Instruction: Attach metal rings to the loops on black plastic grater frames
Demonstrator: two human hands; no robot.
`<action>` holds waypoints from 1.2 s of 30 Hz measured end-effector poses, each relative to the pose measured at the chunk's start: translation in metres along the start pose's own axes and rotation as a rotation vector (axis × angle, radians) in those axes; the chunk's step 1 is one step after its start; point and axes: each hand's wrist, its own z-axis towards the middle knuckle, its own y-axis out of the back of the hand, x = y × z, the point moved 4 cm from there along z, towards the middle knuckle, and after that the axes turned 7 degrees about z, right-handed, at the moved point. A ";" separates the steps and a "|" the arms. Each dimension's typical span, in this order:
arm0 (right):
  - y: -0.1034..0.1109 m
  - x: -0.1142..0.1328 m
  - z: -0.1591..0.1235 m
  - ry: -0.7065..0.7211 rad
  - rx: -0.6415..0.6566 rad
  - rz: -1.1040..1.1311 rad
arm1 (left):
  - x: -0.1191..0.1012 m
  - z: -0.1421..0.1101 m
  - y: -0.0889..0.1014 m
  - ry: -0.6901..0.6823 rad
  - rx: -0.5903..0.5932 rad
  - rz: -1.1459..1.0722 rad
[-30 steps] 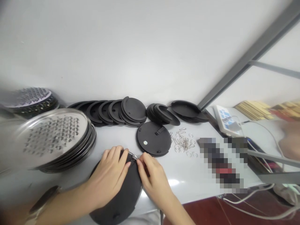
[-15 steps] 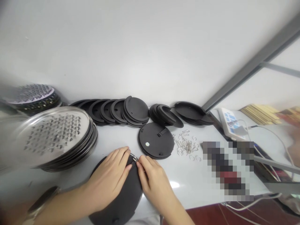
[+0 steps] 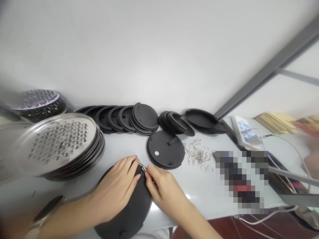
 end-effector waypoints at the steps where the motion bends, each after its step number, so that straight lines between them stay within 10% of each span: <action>1: 0.001 0.001 0.000 0.011 0.009 -0.011 | 0.000 0.000 0.000 0.000 0.001 -0.001; 36: -0.006 0.000 -0.004 0.068 -0.067 -0.211 | -0.006 -0.010 0.011 -0.257 -0.197 0.040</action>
